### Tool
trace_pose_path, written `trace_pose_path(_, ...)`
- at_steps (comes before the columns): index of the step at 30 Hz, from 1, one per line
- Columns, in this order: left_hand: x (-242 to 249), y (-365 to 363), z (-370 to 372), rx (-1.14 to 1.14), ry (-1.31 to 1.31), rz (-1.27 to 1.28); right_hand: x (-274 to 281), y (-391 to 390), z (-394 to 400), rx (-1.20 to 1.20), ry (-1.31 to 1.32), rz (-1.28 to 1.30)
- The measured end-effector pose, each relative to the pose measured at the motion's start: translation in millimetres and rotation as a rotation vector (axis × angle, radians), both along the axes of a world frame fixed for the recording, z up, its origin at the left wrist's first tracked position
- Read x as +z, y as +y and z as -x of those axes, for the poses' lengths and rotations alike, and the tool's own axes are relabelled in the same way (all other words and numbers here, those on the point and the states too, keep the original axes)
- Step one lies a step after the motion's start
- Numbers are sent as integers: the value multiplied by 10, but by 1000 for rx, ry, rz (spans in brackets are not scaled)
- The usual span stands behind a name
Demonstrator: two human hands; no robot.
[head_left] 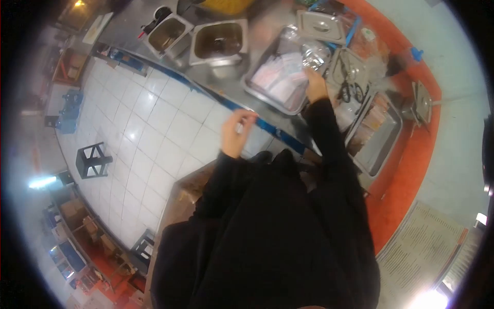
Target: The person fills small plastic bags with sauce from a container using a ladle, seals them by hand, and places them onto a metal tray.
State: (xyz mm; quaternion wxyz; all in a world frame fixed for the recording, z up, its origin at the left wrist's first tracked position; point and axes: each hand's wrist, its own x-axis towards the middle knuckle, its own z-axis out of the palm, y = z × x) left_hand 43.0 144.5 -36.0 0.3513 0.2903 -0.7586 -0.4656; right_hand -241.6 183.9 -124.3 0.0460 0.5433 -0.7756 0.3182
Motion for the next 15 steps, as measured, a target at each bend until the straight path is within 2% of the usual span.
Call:
trace_pose_path(2,-48,-242,-468,235,42,-42,-640,-349,232,-16,266,7)
trace_pose_path(3,-60,-357,-688,348,61,-12,-411,-378,180,-121,37,-616)
trace_pose_path(4,-29,-451,-880,421,92,6,-303,-356,69,-215,153,-637)
trace_pose_path(5,-29,-534,-1040,514,146,-21,-302,-372,79,-195,152,-627)
trace_pose_path(7,-19,-682,-1344,645,187,-8,-98,-362,-52,-173,341,-777)
trace_pose_path(9,2,-714,-1522,756,206,-15,-163,-361,96,-177,248,-779)
trace_pose_path(11,-8,-776,-1623,851,200,3,-170,-304,242,-189,119,-626)
trace_pose_path(13,-15,-809,-1595,832,209,-14,85,-256,136,-319,22,-263)
trace_pose_path(15,-14,-786,-1489,749,244,-78,246,-200,73,-335,-316,122)
